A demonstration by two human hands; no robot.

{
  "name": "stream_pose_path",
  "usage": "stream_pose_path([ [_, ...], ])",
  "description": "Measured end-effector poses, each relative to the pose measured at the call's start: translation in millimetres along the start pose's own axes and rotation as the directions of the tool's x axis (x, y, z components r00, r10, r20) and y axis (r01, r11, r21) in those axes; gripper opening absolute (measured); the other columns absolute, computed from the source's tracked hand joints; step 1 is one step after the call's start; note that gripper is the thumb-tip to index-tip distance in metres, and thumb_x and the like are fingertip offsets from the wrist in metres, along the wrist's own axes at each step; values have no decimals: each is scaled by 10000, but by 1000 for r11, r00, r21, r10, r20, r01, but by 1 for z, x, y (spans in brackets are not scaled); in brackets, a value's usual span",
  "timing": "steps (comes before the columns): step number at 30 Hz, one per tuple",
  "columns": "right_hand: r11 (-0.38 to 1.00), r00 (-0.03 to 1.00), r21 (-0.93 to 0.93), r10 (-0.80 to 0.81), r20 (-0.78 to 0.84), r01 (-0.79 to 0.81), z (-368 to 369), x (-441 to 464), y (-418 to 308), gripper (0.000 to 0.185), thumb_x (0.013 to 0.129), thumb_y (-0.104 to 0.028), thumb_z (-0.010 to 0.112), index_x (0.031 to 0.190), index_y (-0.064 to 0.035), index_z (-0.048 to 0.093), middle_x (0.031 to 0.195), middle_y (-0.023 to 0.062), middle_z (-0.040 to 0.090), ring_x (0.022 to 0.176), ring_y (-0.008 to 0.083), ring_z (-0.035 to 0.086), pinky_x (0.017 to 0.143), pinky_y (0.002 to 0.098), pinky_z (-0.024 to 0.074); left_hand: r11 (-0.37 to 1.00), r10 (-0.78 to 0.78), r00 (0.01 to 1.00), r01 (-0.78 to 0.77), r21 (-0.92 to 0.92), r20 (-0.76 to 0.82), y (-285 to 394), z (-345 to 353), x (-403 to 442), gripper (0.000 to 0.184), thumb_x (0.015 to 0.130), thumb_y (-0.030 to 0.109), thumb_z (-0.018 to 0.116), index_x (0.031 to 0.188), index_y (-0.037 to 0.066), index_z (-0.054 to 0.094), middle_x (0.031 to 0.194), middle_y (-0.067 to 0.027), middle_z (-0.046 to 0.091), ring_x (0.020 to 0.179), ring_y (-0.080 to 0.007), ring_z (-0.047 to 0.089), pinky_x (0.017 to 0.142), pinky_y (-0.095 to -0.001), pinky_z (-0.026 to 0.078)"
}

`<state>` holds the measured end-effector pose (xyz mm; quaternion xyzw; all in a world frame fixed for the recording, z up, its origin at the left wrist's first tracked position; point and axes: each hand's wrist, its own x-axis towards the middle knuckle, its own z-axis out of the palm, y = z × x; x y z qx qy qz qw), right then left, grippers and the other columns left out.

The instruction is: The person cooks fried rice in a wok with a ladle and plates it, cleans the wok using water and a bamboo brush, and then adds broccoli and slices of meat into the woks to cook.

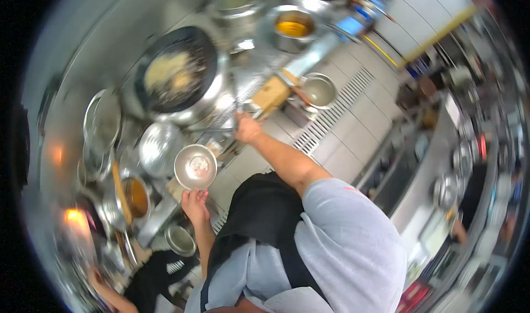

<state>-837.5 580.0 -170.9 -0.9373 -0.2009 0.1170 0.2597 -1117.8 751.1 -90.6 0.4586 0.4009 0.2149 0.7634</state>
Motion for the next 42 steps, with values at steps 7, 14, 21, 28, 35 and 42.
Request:
stream_pose_path([
  [7, 962, 821, 60, 195, 537, -268, -25, -185, 185, 689, 813, -368, 740, 1417, -68, 599, 1277, 231, 680, 1191, 391, 643, 1031, 450, 508, 927, -146, 853, -59, 370, 501, -50, 161, -11, 100, 982, 13, 620, 997, 28, 522, 897, -103, 671, 790, -190, 709, 707, -291, 605],
  [14, 716, 719, 194, 562, 410, -670, -78, -374, 308, 630, 857, -408, 691, 1362, -34, 639, 1317, 230, 660, 1241, 380, 616, 1060, 446, 481, 672, -659, 98, -368, 642, 746, -162, 413, -166, 133, 965, 70, 662, 903, 20, 556, 815, -112, 696, 757, -174, 719, 705, -302, 599],
  [21, 394, 543, 493, 815, 204, -776, -84, -491, 349, 599, 871, -363, 698, 1384, -65, 622, 1091, 182, 732, 1103, 316, 684, 993, 416, 517, 565, -815, -469, -509, 650, 340, -346, 493, -387, 134, 924, 41, 680, 903, -34, 570, 815, -126, 691, 710, -211, 727, 653, -339, 631],
  [28, 160, 355, 611, 911, 211, -775, -102, -551, 355, 457, 888, -285, 691, 1284, -56, 690, 1147, 191, 737, 1048, 332, 707, 949, 415, 538, 434, -851, -522, -629, 645, 65, -384, 518, -426, 360, 944, 67, 648, 1293, -6, 602, 1202, -134, 687, 1057, -234, 705, 822, -351, 607],
  [35, 129, 488, 809, 847, 211, -574, -146, -488, 410, 453, 908, -198, 737, 1320, -24, 664, 976, 81, 741, 883, 154, 678, 834, 305, 538, -20, -811, 109, -987, 158, 575, -396, 498, -142, 510, 873, 416, 692, 1189, 16, 716, 1246, -210, 698, 1145, -403, 666, 986, -485, 522],
  [42, 251, 587, 689, 750, 306, -680, -248, -356, 496, 534, 913, -182, 738, 1395, -4, 592, 908, 52, 708, 748, 138, 666, 673, 292, 545, -285, -908, 405, -403, 870, -109, -355, 423, -13, 854, 852, 736, 617, 1191, -41, 716, 1159, -235, 735, 1126, -350, 694, 919, -463, 549],
])
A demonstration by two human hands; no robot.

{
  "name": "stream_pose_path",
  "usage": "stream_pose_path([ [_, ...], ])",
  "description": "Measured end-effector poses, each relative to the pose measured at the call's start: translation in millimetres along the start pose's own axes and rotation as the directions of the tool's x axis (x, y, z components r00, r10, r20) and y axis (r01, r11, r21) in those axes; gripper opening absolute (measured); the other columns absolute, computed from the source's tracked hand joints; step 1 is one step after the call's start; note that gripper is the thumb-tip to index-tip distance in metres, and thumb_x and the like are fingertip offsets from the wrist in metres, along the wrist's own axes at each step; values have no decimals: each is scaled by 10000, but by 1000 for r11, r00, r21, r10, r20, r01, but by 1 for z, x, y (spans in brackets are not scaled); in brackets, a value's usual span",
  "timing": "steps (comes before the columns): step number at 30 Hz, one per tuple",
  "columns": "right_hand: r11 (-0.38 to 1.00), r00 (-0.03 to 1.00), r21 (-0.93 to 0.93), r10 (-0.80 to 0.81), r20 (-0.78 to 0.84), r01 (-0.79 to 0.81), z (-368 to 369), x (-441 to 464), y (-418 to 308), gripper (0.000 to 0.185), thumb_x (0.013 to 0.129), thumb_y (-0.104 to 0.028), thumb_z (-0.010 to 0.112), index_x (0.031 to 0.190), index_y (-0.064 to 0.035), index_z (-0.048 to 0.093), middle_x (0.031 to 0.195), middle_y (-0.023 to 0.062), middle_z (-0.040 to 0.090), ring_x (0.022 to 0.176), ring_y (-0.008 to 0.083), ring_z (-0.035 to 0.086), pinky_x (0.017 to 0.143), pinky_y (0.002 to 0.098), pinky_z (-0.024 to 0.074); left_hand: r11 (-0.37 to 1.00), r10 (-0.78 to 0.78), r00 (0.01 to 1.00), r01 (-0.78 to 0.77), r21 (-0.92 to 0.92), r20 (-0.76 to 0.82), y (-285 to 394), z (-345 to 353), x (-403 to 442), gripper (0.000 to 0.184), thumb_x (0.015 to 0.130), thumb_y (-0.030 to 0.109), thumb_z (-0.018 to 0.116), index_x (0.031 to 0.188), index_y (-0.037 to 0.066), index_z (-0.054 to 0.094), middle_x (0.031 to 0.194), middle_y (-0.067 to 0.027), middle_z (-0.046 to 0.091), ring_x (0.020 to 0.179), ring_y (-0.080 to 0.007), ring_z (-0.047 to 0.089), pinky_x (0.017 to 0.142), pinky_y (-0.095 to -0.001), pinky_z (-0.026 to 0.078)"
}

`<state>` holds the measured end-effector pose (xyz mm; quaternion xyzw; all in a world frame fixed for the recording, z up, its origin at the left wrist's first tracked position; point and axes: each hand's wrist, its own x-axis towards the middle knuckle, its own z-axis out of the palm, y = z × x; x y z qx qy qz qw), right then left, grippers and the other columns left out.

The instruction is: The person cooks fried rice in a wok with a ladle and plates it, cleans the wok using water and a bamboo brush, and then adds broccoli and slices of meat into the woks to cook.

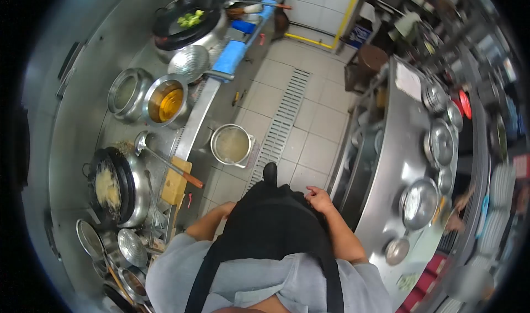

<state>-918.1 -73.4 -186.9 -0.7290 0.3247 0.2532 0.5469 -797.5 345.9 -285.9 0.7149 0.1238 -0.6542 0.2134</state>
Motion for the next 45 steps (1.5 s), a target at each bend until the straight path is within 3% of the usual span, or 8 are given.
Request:
stream_pose_path([
  [6, 918, 1000, -397, 9, 30, 3, -54, 97, -25, 538, 927, -197, 722, 1408, -5, 577, 990, 141, 757, 779, 173, 707, 637, 336, 568, 798, 566, 790, -452, 398, -237, 59, -46, 112, 809, 876, 709, 598, 1112, -53, 734, 1121, -268, 729, 1101, -434, 688, 932, -454, 542],
  [10, 893, 999, -447, 50, -21, -54, -93, 123, -29, 571, 875, -290, 709, 1379, -38, 616, 1084, 203, 757, 891, 261, 760, 821, 366, 596, 722, 445, 895, -375, -582, -26, 189, -104, -35, 602, 975, 428, 659, 1313, -68, 622, 1137, -175, 724, 1013, -261, 706, 907, -420, 551],
  [14, 868, 996, -491, -33, 88, 73, -123, 163, 20, 535, 881, -269, 713, 1360, -43, 637, 1072, 199, 758, 840, 270, 760, 737, 383, 607, 323, 664, 720, -520, -791, -202, 301, -144, -64, 522, 934, 223, 722, 1356, -45, 575, 1249, -108, 671, 1087, -173, 641, 951, -305, 493],
  [16, 839, 991, -527, -100, 94, 135, -134, 182, 42, 522, 885, -273, 713, 1353, -50, 647, 1074, 210, 754, 873, 269, 754, 738, 403, 605, 192, 725, 576, -695, -693, -378, 370, -158, -152, 396, 946, 177, 702, 1263, -43, 611, 1197, -82, 678, 1044, -132, 629, 904, -280, 496],
  [25, 920, 992, -374, 93, -82, -117, -244, 254, 1, 533, 872, -313, 719, 1335, -55, 666, 1074, 212, 751, 932, 304, 736, 813, 424, 580, -161, 856, -413, -785, -598, 312, 529, -188, -350, 278, 962, 188, 702, 1133, -20, 634, 1018, -75, 714, 909, -160, 670, 798, -298, 529],
  [29, 933, 992, -337, 115, -57, -127, -308, 319, -42, 534, 868, -322, 719, 1329, -57, 671, 1071, 209, 751, 938, 316, 731, 834, 426, 571, 10, 919, -179, -880, -474, 352, 572, -196, -300, 256, 958, 183, 694, 1112, -16, 643, 1001, -80, 715, 893, -169, 672, 784, -308, 534],
  [35, 957, 998, -288, 26, -52, -40, -400, 443, -104, 536, 861, -335, 718, 1319, -58, 679, 1066, 206, 751, 948, 335, 724, 866, 429, 557, 805, 590, 804, -592, -13, -71, 518, -189, -74, 225, 953, 175, 684, 1080, -10, 657, 976, -89, 716, 870, -181, 677, 764, -324, 541],
  [45, 916, 975, -400, 122, 183, -40, -366, 522, -215, 525, 891, -268, 697, 1354, -30, 632, 1055, 167, 735, 943, 284, 698, 815, 389, 546, 785, 397, 820, -536, -310, -412, 554, -308, 3, 182, 943, 161, 666, 1026, 0, 681, 934, -103, 719, 831, -202, 684, 729, -350, 553],
])
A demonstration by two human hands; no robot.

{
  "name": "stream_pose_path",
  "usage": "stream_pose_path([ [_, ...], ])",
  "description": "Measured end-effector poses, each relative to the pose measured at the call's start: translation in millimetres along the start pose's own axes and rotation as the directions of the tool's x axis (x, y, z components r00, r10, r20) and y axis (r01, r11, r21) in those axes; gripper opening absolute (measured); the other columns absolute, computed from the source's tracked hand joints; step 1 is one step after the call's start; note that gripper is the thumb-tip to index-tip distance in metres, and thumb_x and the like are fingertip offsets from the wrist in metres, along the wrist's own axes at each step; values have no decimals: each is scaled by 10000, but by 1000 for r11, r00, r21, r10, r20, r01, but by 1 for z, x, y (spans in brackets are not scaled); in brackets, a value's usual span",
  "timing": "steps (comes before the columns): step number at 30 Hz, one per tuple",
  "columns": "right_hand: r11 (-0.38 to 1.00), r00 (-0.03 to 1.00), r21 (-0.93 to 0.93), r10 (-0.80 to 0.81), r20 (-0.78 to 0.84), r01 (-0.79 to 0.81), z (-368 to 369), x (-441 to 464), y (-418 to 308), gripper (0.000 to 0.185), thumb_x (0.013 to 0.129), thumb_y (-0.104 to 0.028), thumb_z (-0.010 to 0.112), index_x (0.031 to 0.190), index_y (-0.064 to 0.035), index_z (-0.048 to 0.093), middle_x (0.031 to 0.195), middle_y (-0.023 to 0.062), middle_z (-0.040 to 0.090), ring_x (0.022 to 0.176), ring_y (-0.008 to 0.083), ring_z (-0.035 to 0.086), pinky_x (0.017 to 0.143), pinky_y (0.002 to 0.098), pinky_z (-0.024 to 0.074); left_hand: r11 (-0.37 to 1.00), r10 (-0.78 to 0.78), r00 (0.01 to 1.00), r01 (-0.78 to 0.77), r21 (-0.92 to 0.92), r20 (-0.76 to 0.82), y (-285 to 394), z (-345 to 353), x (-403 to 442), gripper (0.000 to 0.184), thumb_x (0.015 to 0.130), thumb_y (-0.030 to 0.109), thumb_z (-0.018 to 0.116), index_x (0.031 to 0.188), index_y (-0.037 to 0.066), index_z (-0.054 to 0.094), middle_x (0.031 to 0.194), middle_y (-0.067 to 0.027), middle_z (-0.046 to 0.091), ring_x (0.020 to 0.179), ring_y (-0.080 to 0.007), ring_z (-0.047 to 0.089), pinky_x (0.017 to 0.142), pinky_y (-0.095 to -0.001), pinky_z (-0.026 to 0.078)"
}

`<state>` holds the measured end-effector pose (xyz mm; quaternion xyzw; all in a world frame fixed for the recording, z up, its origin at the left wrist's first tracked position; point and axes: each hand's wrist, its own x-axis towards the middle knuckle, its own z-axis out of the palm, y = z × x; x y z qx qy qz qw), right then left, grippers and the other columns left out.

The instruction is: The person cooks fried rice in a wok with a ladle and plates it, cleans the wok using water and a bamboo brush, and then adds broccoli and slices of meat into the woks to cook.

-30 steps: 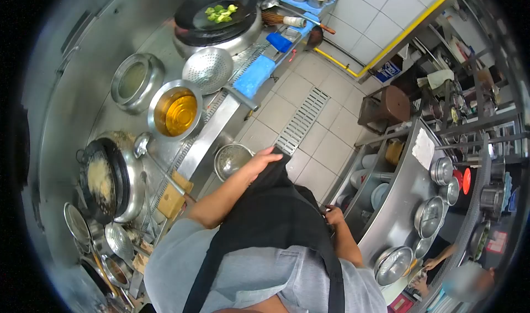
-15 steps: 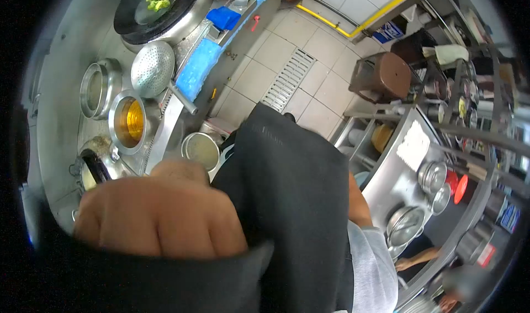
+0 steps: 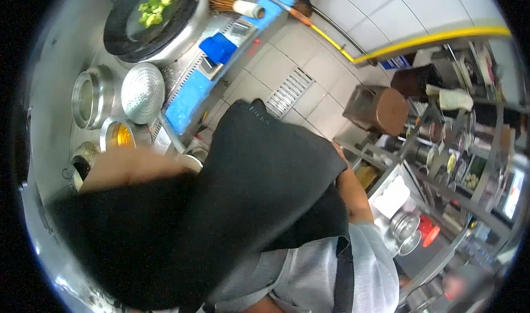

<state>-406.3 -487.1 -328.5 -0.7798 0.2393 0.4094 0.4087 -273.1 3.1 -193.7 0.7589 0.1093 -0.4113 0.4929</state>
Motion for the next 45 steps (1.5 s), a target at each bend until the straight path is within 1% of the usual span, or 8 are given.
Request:
stream_pose_path([
  [9, 952, 935, 240, -100, -342, 190, -167, 22, -260, 445, 925, -117, 683, 1350, -3, 618, 943, 75, 706, 744, 128, 668, 574, 284, 533, 962, -105, 985, 67, -264, -134, -32, -2, 98, 155, 934, 148, 650, 978, 9, 702, 897, -115, 721, 795, -221, 690, 699, -374, 564],
  [15, 733, 666, -91, -657, -353, 674, -209, 81, -443, 462, 950, -108, 683, 1398, -31, 599, 936, 16, 669, 807, 133, 643, 758, 302, 548, 811, -522, 782, 331, -483, -341, -184, 23, 34, 148, 928, 140, 639, 946, 15, 716, 871, -124, 723, 772, -234, 694, 678, -390, 571],
  [18, 534, 433, -521, -845, -314, 666, -207, 109, -513, 500, 898, -163, 742, 1367, -42, 617, 914, 78, 642, 802, 204, 628, 796, 340, 539, 482, -467, 759, -212, -850, -454, -296, 52, 10, 148, 925, 136, 634, 930, 18, 723, 859, -128, 723, 760, -240, 696, 668, -397, 574],
  [20, 435, 404, -653, -890, -211, 620, -207, 166, -508, 428, 873, -187, 753, 1263, -51, 640, 904, 124, 615, 803, 269, 618, 791, 389, 532, 707, -703, 406, 318, -632, -584, -220, 27, -34, 283, 1004, 264, 606, 963, 6, 716, 876, -132, 728, 765, -215, 688, 622, -380, 554],
  [22, 442, 600, -673, -800, 2, 593, -216, 191, -517, 322, 866, -197, 744, 1129, -54, 626, 897, 162, 591, 821, 325, 611, 783, 438, 516, 116, -808, 372, -659, -743, -456, -172, 4, -50, 788, 1026, 643, 417, 1374, -52, 546, 1303, -223, 644, 1229, -310, 614, 1002, -463, 492],
  [23, 501, 757, -652, -629, 177, 569, -219, 191, -522, 260, 872, -196, 729, 1047, -52, 602, 895, 178, 581, 839, 349, 609, 777, 463, 504, 53, -774, 426, -694, -718, -469, -106, -21, -70, 824, 1031, 622, 430, 1494, -60, 412, 1460, -227, 539, 1379, -315, 492, 1147, -443, 373],
  [30, 867, 862, -82, -472, 182, 492, -242, 176, -555, 146, 939, -159, 677, 954, -79, 556, 644, 19, 493, 470, 140, 489, 441, 306, 407, 379, -619, 557, -405, -832, -554, 29, -65, -51, 332, 937, 279, 685, 1091, -13, 651, 884, -63, 683, 688, -139, 604, 640, -271, 499],
  [45, 572, 416, 35, -637, 649, 820, -2, 11, -786, 394, 964, -120, 671, 1329, 5, 589, 676, -24, 536, 488, 47, 468, 449, 223, 346, 453, -569, 602, -339, -824, -560, 12, -93, -61, 518, 900, 421, 744, 1127, -41, 690, 933, -102, 730, 875, -180, 686, 791, -323, 563],
])
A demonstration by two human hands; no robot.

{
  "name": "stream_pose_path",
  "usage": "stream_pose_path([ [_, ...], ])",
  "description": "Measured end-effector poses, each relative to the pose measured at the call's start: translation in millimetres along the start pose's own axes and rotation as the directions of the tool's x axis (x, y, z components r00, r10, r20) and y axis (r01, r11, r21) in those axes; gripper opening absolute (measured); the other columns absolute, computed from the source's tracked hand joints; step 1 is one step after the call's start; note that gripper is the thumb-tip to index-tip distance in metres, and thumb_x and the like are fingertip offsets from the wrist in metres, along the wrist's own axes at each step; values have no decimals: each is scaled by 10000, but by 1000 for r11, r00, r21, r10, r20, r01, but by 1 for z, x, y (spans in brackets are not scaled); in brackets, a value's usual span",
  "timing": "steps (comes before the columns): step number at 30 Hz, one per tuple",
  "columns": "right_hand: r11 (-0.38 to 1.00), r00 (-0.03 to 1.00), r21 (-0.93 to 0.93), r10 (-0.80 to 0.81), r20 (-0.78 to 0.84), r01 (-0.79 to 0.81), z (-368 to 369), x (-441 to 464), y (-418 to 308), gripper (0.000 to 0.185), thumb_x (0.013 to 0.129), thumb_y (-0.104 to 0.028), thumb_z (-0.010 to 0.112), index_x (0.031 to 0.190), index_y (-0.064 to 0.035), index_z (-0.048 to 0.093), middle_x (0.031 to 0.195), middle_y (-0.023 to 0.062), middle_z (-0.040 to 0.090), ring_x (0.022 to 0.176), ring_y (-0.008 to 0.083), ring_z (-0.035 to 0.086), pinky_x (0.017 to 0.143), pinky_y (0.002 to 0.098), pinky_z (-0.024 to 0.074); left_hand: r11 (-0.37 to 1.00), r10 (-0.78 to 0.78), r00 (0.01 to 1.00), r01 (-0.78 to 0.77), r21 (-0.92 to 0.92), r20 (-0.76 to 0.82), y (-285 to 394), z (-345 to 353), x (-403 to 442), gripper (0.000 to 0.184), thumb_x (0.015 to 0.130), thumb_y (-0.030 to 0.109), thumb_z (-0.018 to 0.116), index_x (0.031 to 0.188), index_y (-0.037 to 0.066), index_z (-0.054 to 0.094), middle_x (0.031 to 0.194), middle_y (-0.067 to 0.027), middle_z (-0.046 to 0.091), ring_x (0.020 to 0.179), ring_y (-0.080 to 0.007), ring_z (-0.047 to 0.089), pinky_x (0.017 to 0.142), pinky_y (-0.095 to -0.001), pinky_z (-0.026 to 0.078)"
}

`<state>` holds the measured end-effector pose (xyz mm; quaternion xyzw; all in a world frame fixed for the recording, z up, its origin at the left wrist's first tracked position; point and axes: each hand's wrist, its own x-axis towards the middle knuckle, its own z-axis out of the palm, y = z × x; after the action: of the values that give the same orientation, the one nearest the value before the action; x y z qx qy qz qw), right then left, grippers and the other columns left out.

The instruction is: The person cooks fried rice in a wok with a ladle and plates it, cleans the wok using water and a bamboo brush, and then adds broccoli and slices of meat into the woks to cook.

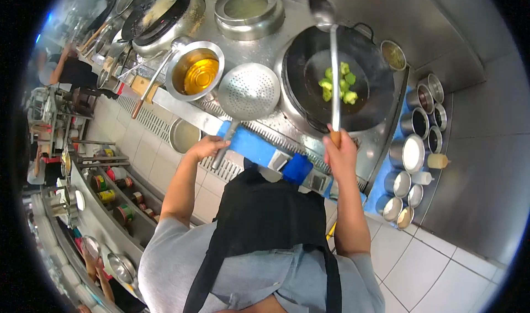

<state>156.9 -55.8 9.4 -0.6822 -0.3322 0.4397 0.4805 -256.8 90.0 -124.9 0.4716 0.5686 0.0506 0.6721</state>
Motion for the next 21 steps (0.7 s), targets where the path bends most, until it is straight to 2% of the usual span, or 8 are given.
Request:
stream_pose_path([
  [2, 998, 997, 65, -13, 69, 9, 46, 56, -21, 429, 971, -72, 648, 1376, 33, 551, 705, -13, 532, 479, 59, 466, 437, 221, 353, 993, 33, 993, -45, -106, -117, -6, -17, 29, 544, 918, 461, 738, 1134, -36, 688, 1000, -130, 731, 920, -187, 684, 808, -334, 564],
  [3, 996, 993, 88, -36, 114, 26, 68, 85, -27, 428, 971, -72, 654, 1374, 30, 552, 713, -14, 532, 489, 62, 477, 438, 224, 367, 945, 58, 984, -108, -309, -166, -3, -27, 44, 469, 982, 414, 681, 1170, -14, 646, 1078, -148, 715, 948, -210, 690, 842, -346, 572],
  [6, 988, 990, 156, -16, 141, -6, 139, 158, -51, 157, 932, -78, 679, 1056, -8, 612, 676, 3, 550, 457, 80, 488, 399, 252, 365, 506, 104, 967, -253, -824, -232, 2, -64, 78, 356, 1050, 329, 580, 1205, 9, 576, 1153, -147, 702, 1000, -222, 695, 897, -360, 577],
  [7, 994, 988, 113, -20, 152, 3, 159, 185, -53, 112, 919, -77, 683, 976, -15, 609, 669, 1, 557, 463, 86, 491, 403, 259, 374, 388, 98, 942, -334, -859, -322, 9, -72, 83, 231, 1052, 162, 545, 1221, 7, 537, 1163, -163, 689, 1011, -252, 695, 933, -373, 581],
  [11, 996, 989, 51, 70, 129, -77, 233, 263, -71, 104, 929, -118, 678, 928, -42, 606, 705, 7, 581, 524, 104, 537, 458, 272, 437, 325, 112, 886, -460, -827, -449, 22, -91, 91, 244, 986, -49, 511, 1227, -17, 524, 1146, -158, 661, 1024, -308, 696, 959, -399, 593],
  [16, 915, 929, 235, 267, 257, -328, 282, 314, -84, 140, 957, -177, 649, 879, -72, 600, 722, 10, 591, 580, 124, 563, 514, 301, 481, 339, 44, 861, -490, -803, -506, 23, -107, 82, 134, 999, -21, 524, 1133, -15, 535, 1068, -137, 660, 950, -281, 711, 899, -368, 613],
  [20, 696, 856, 537, 229, 464, -477, 281, 300, -93, 147, 975, -203, 631, 972, -58, 608, 747, 14, 598, 593, 127, 547, 536, 302, 462, 272, 96, 818, -570, -775, -568, -7, -141, 91, 77, 1024, 55, 566, 1088, 13, 568, 1017, -124, 686, 900, -247, 714, 853, -370, 615],
  [21, 635, 844, 593, 191, 501, -495, 277, 289, -91, 157, 975, -203, 630, 998, -49, 609, 754, 15, 600, 594, 125, 545, 540, 300, 455, 393, 109, 848, -515, -762, -518, -10, -136, 79, 123, 1016, 98, 602, 1105, 17, 577, 1029, -116, 693, 894, -239, 712, 839, -370, 609],
])
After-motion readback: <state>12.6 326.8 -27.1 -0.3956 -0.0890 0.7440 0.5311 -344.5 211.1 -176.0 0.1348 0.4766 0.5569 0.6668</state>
